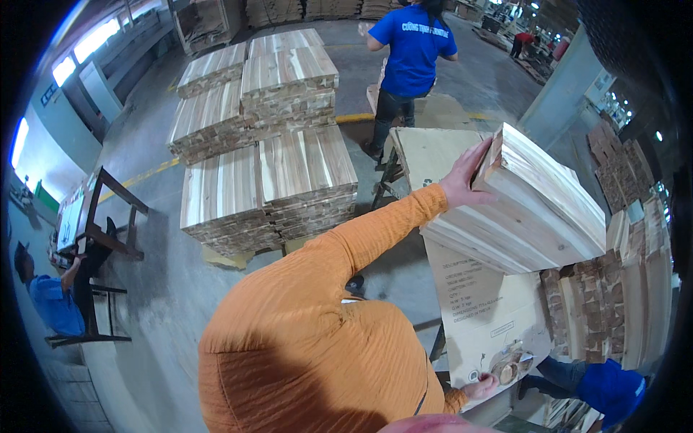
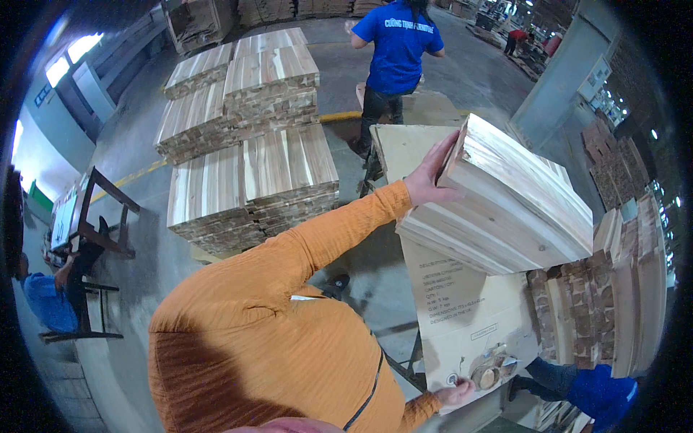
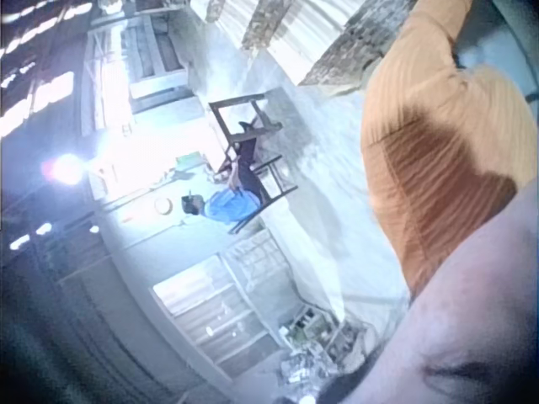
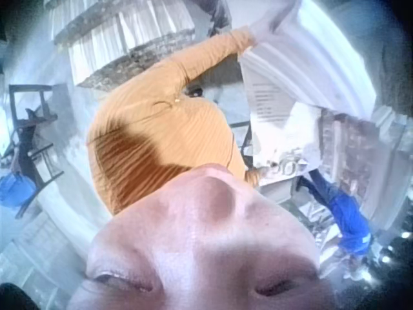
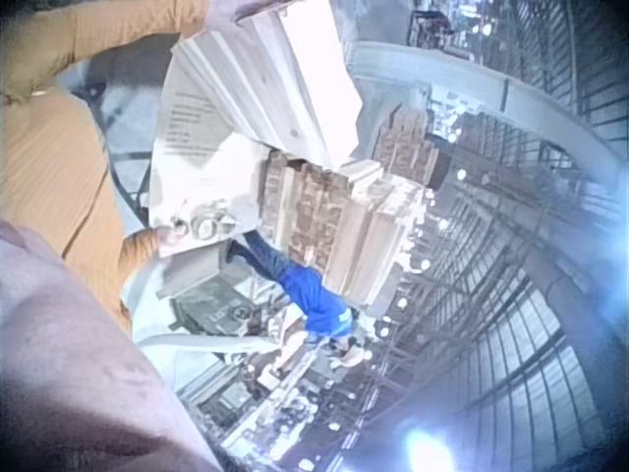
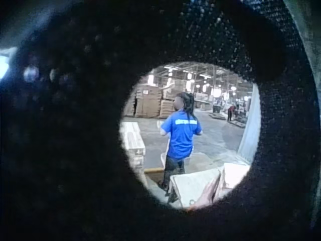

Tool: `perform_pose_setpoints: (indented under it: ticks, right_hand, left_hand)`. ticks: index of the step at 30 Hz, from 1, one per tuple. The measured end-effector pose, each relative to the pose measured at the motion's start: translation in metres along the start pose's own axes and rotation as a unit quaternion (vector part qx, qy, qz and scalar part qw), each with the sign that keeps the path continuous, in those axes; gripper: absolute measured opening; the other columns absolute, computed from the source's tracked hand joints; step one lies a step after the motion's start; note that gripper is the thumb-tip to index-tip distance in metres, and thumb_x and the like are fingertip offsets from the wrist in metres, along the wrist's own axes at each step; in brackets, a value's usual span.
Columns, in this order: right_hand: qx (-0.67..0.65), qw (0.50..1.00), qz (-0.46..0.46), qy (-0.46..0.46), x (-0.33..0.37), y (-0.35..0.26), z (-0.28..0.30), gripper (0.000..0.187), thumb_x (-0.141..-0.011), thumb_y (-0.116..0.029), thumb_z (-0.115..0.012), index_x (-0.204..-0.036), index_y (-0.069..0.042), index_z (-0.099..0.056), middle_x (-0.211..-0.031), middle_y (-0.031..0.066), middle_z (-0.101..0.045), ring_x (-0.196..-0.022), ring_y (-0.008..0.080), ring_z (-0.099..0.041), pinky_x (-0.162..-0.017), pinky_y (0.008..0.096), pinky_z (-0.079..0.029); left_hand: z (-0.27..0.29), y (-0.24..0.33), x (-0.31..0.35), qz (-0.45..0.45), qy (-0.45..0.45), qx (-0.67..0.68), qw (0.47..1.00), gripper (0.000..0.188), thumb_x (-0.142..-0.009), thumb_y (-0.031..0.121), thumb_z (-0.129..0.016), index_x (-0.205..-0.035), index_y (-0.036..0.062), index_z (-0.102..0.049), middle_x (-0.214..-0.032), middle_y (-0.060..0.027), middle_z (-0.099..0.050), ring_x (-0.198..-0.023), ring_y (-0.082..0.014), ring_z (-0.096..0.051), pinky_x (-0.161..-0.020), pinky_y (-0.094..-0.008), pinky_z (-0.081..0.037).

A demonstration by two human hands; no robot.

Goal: The person applies glue from a white tube to the edges of wooden planks and stacks them on a table. The person repeats this process for multiple planks in a warehouse setting.

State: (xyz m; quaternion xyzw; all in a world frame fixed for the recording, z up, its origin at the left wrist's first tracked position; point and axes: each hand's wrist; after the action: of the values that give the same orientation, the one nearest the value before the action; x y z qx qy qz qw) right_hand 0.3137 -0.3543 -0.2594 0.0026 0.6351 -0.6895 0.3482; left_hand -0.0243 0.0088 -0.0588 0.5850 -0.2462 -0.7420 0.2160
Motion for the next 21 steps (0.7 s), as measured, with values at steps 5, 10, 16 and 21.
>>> perform_pose_setpoints:
  ticks: [5, 10, 16, 21]
  right_hand:
    - [-0.092, 0.983, -0.024, -0.159, -0.006, -0.019, -0.069, 0.025, -0.096, -0.021, -0.043, -0.077, -0.004, -0.046, -0.067, 0.0035, -0.046, -0.06, 0.0125, -0.042, -0.055, 0.0271, -0.039]
    - [-0.152, 0.958, -0.105, -0.22, 0.004, -0.044, -0.102, 0.022, -0.096, -0.022, -0.047, -0.083, -0.004, -0.045, -0.069, 0.004, -0.049, -0.061, 0.0107, -0.045, -0.057, 0.0242, -0.042]
    - [-0.286, 0.881, -0.36, -0.109, -0.037, -0.086, -0.105, 0.041, -0.094, -0.038, -0.046, -0.119, -0.005, -0.047, -0.109, 0.0113, -0.057, -0.087, 0.0211, -0.057, -0.071, 0.0369, -0.049]
    - [-0.43, 0.849, -0.271, -0.143, -0.101, -0.141, -0.09, 0.057, -0.092, -0.049, -0.041, -0.132, -0.009, -0.036, -0.133, 0.0133, -0.041, -0.119, 0.0364, -0.044, -0.09, 0.0535, -0.043]
  left_hand:
    - [0.003, -0.004, 0.013, 0.048, 0.001, 0.053, 0.997, 0.118, -0.06, 0.027, -0.084, -0.144, 0.0, -0.005, -0.142, -0.0168, -0.022, -0.133, -0.0272, -0.022, -0.11, -0.0358, -0.018]
    - [-0.001, -0.001, 0.017, 0.066, -0.016, 0.111, 0.991, 0.12, -0.057, 0.017, -0.086, -0.144, 0.0005, -0.005, -0.145, -0.0142, -0.019, -0.136, -0.0224, -0.018, -0.111, -0.0335, -0.016]
    - [-0.004, 0.014, 0.042, 0.015, -0.027, 0.235, 0.972, 0.122, -0.055, 0.013, -0.087, -0.145, 0.0032, -0.004, -0.15, -0.0118, -0.012, -0.138, -0.0217, -0.013, -0.112, -0.0344, -0.014]
    - [0.01, 0.021, 0.06, 0.019, -0.078, 0.041, 0.996, 0.124, -0.051, 0.024, -0.088, -0.144, 0.0026, -0.009, -0.146, -0.014, -0.021, -0.135, -0.025, -0.022, -0.11, -0.0358, -0.018]
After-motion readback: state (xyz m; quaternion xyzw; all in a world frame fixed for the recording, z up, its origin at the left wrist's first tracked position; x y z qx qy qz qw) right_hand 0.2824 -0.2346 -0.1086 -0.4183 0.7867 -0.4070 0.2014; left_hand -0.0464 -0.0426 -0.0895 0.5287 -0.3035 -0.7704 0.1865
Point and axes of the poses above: each hand's wrist, its own x-axis away from the middle knuckle, its own z-axis out of the back of the hand, y = z × x
